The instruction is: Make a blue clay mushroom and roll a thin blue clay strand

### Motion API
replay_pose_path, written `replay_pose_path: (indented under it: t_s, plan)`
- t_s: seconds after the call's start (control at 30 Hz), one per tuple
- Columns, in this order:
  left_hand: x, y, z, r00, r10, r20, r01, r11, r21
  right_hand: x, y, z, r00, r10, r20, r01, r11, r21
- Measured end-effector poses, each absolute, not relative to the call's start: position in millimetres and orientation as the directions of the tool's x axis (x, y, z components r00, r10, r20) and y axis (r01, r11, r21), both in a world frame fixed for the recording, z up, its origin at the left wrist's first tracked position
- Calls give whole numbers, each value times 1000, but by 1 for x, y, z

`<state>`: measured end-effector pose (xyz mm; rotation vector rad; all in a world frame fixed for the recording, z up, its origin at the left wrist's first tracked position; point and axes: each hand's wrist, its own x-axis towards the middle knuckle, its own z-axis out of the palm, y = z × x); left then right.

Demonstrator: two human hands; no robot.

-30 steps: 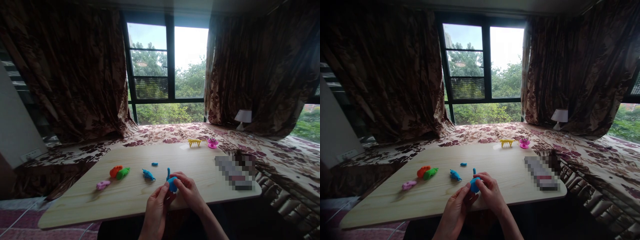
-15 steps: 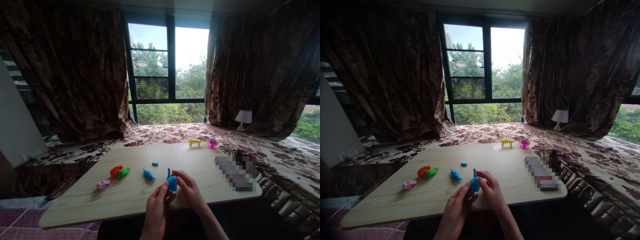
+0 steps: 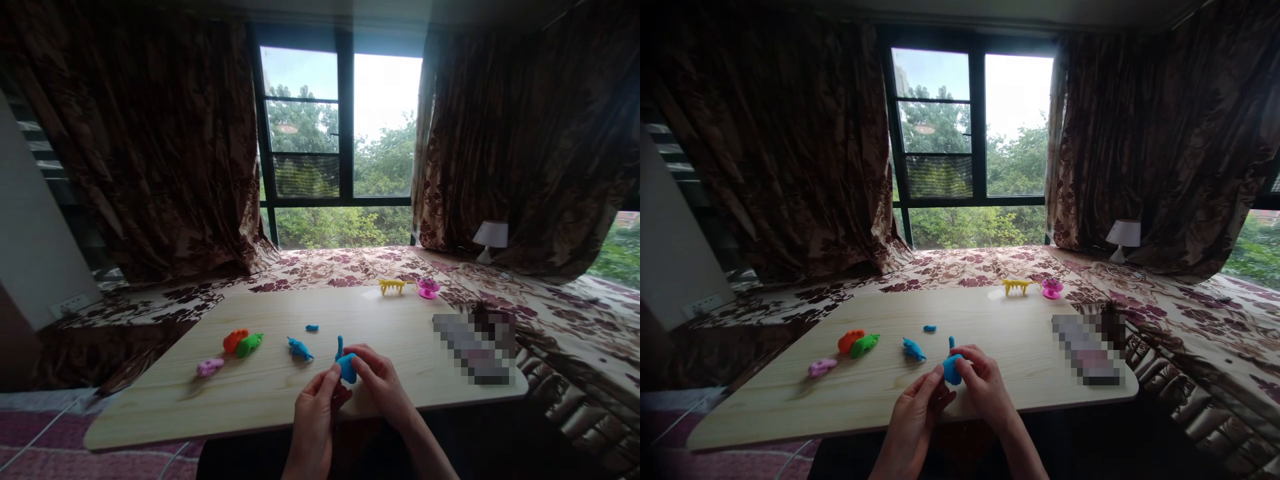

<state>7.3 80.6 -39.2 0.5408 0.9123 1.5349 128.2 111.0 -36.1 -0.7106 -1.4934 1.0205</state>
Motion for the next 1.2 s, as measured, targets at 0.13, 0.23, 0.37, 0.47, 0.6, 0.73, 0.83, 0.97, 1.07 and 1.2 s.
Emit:
replay_pose_path:
  t_s: [0.13, 0.23, 0.37, 0.47, 0.6, 0.73, 0.83, 0.97, 1.07, 1.2]
  plan:
    - [6, 80, -39, -175, 972, -158, -612, 19, 791, 128, 111, -35, -182, 873, 452, -108, 439, -892]
    - [5, 80, -38, -153, 976, -154, -596, 34, 803, 129, 111, -34, -190, 871, 453, -113, 439, -891]
    - [6, 80, -38, -173, 974, -149, -566, 25, 824, 128, 111, -36, -191, 873, 450, -117, 434, -893]
    - [7, 79, -40, -186, 973, -139, -552, 13, 834, 127, 112, -36, -191, 876, 443, -117, 428, -896]
    - [7, 78, -40, -180, 975, -129, -562, 6, 827, 127, 111, -36, -204, 876, 437, -120, 420, -899]
    - [6, 79, -41, -172, 975, -137, -569, 15, 822, 128, 110, -35, -219, 875, 433, -121, 416, -901]
    - [6, 80, -42, -178, 973, -144, -580, 14, 815, 128, 111, -37, -219, 874, 433, -122, 416, -901]
    - [6, 80, -42, -180, 972, -153, -602, 15, 798, 128, 112, -39, -219, 872, 437, -122, 420, -899]
    - [6, 80, -41, -165, 974, -153, -613, 21, 790, 128, 112, -39, -232, 869, 438, -121, 421, -899]
    - [6, 80, -39, -153, 977, -148, -609, 24, 793, 129, 111, -37, -250, 866, 434, -116, 418, -901]
